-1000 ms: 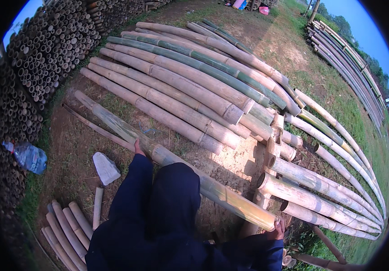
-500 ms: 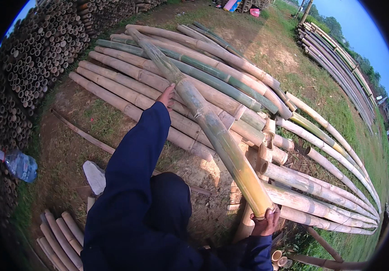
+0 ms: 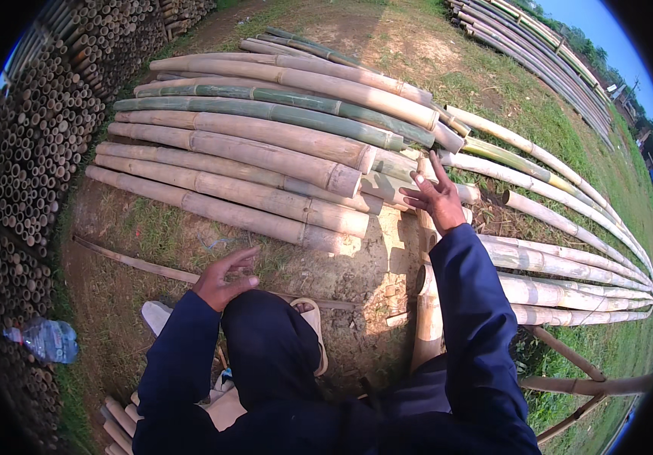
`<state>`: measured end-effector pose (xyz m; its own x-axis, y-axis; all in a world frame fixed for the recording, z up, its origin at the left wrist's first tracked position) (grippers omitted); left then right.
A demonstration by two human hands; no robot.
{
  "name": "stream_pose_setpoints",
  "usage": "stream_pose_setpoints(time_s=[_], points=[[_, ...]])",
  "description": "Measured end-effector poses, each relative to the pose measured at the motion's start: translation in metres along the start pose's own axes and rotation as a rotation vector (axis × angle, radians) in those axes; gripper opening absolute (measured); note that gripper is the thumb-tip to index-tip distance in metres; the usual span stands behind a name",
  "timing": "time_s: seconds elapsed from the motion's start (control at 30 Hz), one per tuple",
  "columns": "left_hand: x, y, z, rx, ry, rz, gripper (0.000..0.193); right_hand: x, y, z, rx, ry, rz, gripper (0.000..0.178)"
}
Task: The person uses a hand saw to cut bamboo poles into shorter sections. They repeatedly position a bamboo pole on a support, saw through it, and then move the cut pieces aside to continue with the next pole.
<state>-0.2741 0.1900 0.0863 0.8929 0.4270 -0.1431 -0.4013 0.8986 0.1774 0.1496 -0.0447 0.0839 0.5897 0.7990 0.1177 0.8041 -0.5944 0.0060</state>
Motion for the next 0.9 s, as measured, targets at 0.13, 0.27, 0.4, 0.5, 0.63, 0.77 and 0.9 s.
stream_pose_setpoints(time_s=[0.13, 0.27, 0.4, 0.5, 0.63, 0.77, 0.9], points=[[-0.027, -0.031, -0.006, -0.298, 0.136, -0.071, 0.06, -0.116, -0.009, 0.037, -0.456, -0.305, -0.243, 0.072], [-0.037, -0.052, 0.023, 0.109, -0.068, -0.059, 0.053, -0.265, 0.0, 0.068, -0.632, -0.696, -0.018, 0.062], [-0.016, -0.09, 0.068, 0.619, -0.283, -0.246, 0.05, -0.381, 0.011, 0.075, -1.452, -0.549, 0.114, 0.051], [0.009, -0.126, 0.089, 0.538, -0.242, -0.336, 0.045, -0.439, 0.016, 0.079, -1.643, -0.57, 0.182, 0.053], [0.062, -0.177, 0.111, 0.497, -0.33, -0.453, 0.034, -0.468, 0.028, 0.088, -1.478, -0.632, 0.337, 0.049], [0.136, -0.238, 0.117, 0.445, -0.434, -0.319, 0.02, -0.45, 0.049, 0.112, -1.148, -0.873, 0.432, 0.048], [0.213, -0.276, 0.111, 0.561, -0.576, -0.227, 0.021, -0.404, 0.069, 0.144, -0.63, -0.73, 0.744, 0.056]])
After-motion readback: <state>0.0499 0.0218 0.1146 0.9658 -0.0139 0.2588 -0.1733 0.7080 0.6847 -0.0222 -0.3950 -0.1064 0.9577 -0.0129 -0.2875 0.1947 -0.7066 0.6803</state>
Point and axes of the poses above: each hand's wrist, its own x-axis towards the middle knuckle, its own y-axis out of the back of the hand, z = x × y, the point moved 3 cm from there along x, towards the middle knuckle, and after that the axes turned 11 degrees about -x, right-handed, at the moved point
